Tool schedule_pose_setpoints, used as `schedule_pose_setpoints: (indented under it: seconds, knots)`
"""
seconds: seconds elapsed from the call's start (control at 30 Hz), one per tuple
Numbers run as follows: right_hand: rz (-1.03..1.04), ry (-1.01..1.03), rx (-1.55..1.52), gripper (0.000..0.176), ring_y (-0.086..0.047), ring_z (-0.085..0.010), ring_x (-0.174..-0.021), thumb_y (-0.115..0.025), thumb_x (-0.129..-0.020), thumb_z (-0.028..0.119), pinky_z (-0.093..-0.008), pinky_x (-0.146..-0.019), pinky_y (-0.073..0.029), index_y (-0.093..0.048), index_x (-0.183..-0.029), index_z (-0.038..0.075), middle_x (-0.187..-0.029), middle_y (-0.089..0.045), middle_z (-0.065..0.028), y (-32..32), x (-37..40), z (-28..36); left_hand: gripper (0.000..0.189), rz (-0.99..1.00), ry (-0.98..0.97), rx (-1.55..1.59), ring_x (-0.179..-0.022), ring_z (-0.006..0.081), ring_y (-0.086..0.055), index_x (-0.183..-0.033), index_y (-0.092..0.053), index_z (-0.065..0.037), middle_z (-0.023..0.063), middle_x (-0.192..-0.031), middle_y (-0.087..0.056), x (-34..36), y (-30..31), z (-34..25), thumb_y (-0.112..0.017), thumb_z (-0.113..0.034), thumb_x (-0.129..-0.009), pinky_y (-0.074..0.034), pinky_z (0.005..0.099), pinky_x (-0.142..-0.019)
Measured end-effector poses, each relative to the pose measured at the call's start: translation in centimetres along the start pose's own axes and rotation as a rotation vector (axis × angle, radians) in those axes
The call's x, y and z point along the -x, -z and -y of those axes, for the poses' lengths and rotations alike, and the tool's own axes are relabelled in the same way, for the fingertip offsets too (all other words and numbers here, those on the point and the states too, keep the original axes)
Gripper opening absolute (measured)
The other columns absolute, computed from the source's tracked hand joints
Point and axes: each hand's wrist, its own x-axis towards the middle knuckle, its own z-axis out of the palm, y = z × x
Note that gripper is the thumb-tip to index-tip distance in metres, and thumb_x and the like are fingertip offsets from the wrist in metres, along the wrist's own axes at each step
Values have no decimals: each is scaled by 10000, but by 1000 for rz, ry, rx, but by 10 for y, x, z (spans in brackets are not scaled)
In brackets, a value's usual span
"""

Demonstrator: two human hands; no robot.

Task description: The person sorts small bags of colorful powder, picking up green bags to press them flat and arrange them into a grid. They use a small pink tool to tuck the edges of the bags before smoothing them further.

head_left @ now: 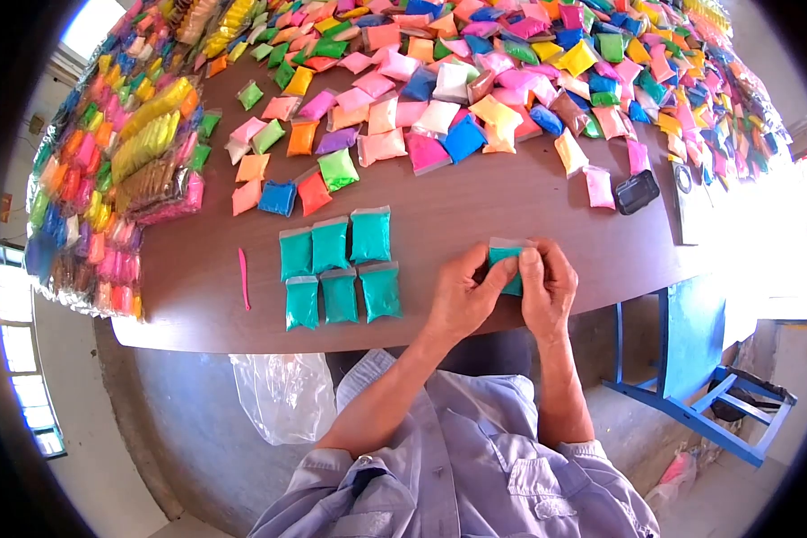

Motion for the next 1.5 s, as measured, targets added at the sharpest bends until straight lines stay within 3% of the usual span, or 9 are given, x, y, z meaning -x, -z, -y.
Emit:
schedule_pose_setpoints:
  seconds: [0.1,0.23,0.33,0.53,0.7,0.93,1.13,1.3,1.5]
  knots:
    - [39,52,104,230,-499,-54,-739,-629,-1062,199,-242,-654,-430,-692,-954,6,-786,-592,29,4,0,-4,243,69,-26,-69,-875,57,-599,-1205,-698,7,1,-1002,-700,0,5,-2,-698,-151,-1020,-530,253,-784]
    - [-70,-19,1,273,-475,-50,-739,-627,-1073,237,-237,-641,-407,-685,-938,7,-789,-582,43,6,0,-5,233,98,73,-28,-849,61,-605,-1170,-704,6,3,-968,-711,1,-1,-19,-701,-172,-1019,-529,257,-754]
    - [-103,-30,17,283,-465,-50,-739,-635,-1068,247,-241,-637,-403,-674,-927,4,-772,-569,44,4,0,-8,237,184,152,-336,-819,63,-607,-1131,-708,10,0,-901,-707,0,5,-24,-704,-199,-1021,-527,261,-712]
    - [46,-30,-17,276,-454,-48,-730,-634,-1068,241,-245,-628,-396,-670,-933,3,-741,-540,45,4,-1,-1,242,8,74,-107,-678,89,-581,-977,-692,6,80,-726,-667,2,1,-6,-710,-234,-1008,-490,308,-605]
    - [-20,-39,55,292,-450,-49,-730,-644,-1063,244,-246,-625,-394,-652,-915,-8,-740,-534,39,5,0,-5,235,23,83,46,-801,53,-612,-1114,-709,21,8,-873,-699,1,-6,-18,-719,-191,-1014,-524,249,-691]
    - [-15,-63,79,274,-483,-49,-754,-641,-1064,247,-241,-639,-414,-689,-1016,-19,-777,-581,31,8,0,-9,267,84,185,-77,-761,87,-650,-1111,-701,37,42,-877,-731,0,3,-11,-739,-201,-997,-550,272,-689]
    - [21,14,109,256,-552,-68,-787,-633,-1063,229,-249,-702,-467,-681,-1098,-20,-830,-646,-7,-2,-2,2,206,-30,200,116,-763,54,-628,-1122,-698,21,22,-866,-721,0,0,-14,-715,-152,-1012,-529,227,-676]
    - [7,-40,116,266,-575,-78,-810,-650,-1055,236,-256,-725,-485,-680,-1096,-25,-849,-665,-24,4,0,-3,214,31,77,7,-765,44,-613,-1160,-678,27,11,-901,-711,-1,-3,-13,-717,-115,-1005,-514,221,-674]
    - [12,-41,67,280,-576,-80,-817,-662,-1054,253,-262,-728,-494,-682,-1096,-23,-870,-668,-21,0,0,0,238,42,189,112,-781,57,-624,-1178,-670,37,19,-930,-715,-2,1,-12,-726,-112,-1002,-520,226,-680]
